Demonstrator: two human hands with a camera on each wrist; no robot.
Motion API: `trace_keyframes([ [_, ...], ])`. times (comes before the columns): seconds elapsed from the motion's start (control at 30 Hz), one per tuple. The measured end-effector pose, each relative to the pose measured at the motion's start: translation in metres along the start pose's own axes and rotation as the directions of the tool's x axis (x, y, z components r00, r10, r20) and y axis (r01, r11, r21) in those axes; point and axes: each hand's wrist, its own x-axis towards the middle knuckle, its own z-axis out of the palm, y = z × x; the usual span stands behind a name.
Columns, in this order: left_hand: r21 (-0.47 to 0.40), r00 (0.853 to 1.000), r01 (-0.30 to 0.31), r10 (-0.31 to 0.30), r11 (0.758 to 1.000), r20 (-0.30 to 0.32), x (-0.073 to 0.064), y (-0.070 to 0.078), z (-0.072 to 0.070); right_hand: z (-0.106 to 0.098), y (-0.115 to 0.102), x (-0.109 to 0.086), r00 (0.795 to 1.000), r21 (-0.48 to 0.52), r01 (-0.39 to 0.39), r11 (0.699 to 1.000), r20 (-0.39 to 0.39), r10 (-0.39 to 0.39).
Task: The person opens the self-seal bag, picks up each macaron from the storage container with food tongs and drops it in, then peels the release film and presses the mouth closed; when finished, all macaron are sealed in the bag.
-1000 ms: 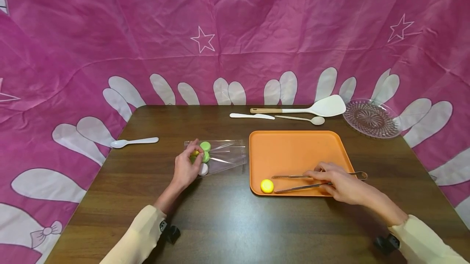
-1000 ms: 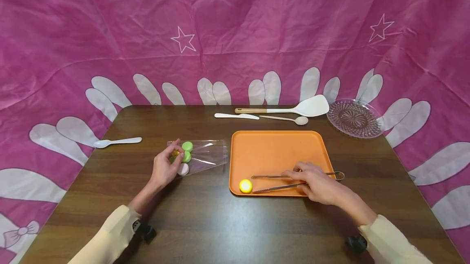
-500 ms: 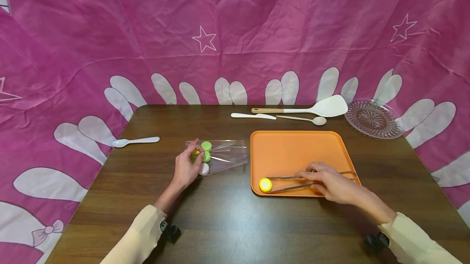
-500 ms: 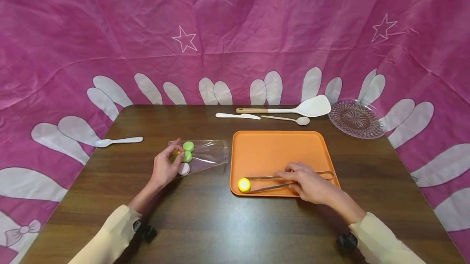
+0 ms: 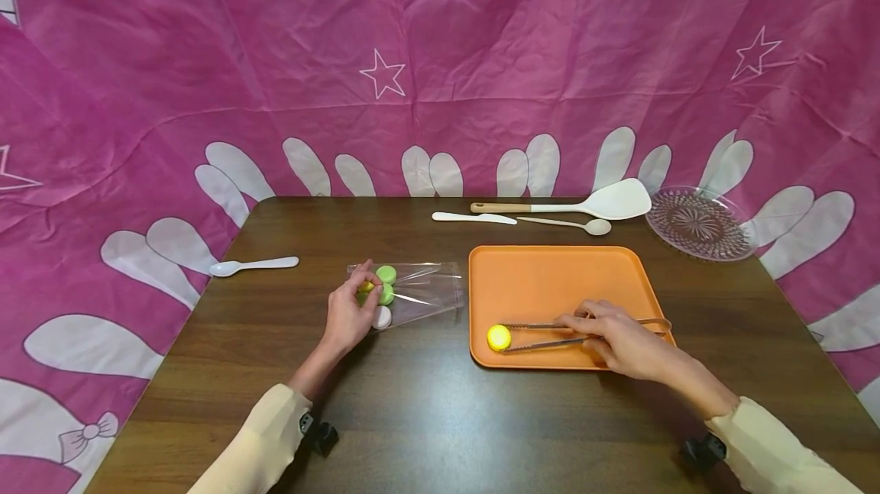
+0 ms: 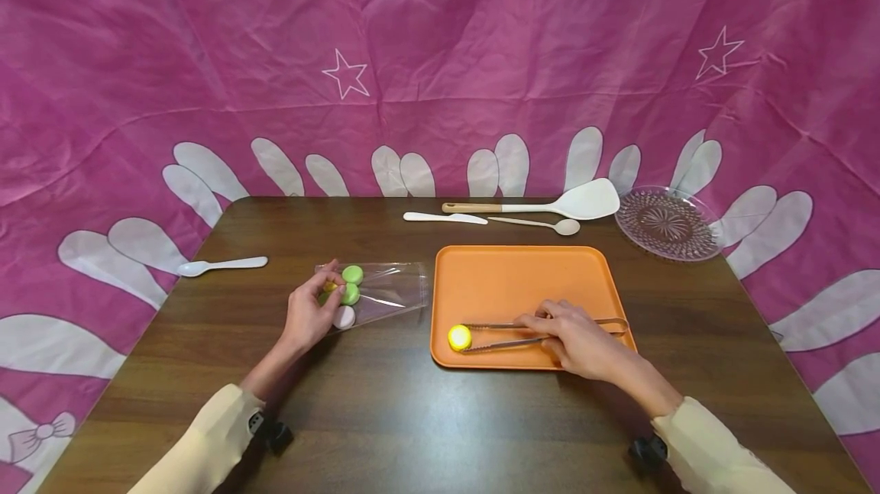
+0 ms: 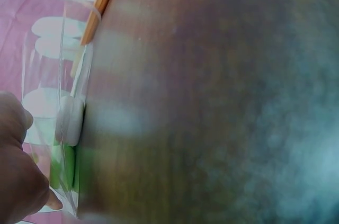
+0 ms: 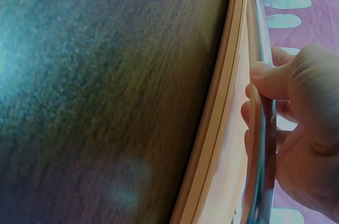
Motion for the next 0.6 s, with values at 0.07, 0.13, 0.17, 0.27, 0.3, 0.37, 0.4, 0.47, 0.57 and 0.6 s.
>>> trace_keyframes([
  [0.07,0.004,1.0,-0.001,0.001,1.0,-0.001,-0.0001,0.0,0.0001,0.0004,0.0008,-0.0002,1.0,-0.005,-0.004,1.0,-0.005,0.004],
  [0.13,0.005,1.0,-0.002,0.002,1.0,-0.002,-0.0002,-0.0002,0.0001,0.0008,0.0012,-0.0002,1.0,-0.009,-0.007,1.0,-0.008,0.007],
  [0.17,0.006,1.0,-0.002,0.002,1.0,-0.002,-0.0002,-0.0002,0.0001,0.001,0.0013,-0.0003,1.0,-0.013,-0.009,1.0,-0.01,0.009],
  [0.27,0.008,1.0,-0.003,0.003,1.0,0.0,-0.0002,-0.0002,-0.0001,0.0016,0.0015,-0.0003,1.0,-0.03,-0.014,0.999,-0.015,0.013],
  [0.3,0.007,1.0,-0.002,0.002,1.0,0.001,-0.0002,-0.0002,-0.0001,0.0017,0.0016,-0.0004,1.0,-0.037,-0.016,0.999,-0.017,0.015],
  [0.37,0.007,1.0,0.002,-0.002,1.0,0.002,-0.0001,0.0001,-0.0002,0.002,0.0019,-0.0004,1.0,-0.049,-0.021,0.999,-0.022,0.02],
  [0.4,0.006,1.0,0.005,-0.005,1.0,0.003,-0.0002,0.0002,-0.0002,0.0023,0.0021,-0.0003,0.999,-0.053,-0.022,0.998,-0.025,0.02],
  [0.47,0.003,1.0,0.01,-0.01,1.0,0.003,-0.0004,0.0007,0.0,0.0026,0.0025,-0.0002,0.999,-0.061,-0.026,0.998,-0.031,0.024],
  [0.57,0.0,1.0,0.017,-0.017,1.0,0.001,-0.0006,0.0013,0.0,0.003,0.0032,0.0007,0.999,-0.066,-0.026,0.997,-0.039,0.024],
  [0.6,-0.001,1.0,0.018,-0.018,1.0,0.001,-0.0006,0.0015,0.0,0.0031,0.0035,0.0011,0.999,-0.065,-0.026,0.998,-0.043,0.024],
])
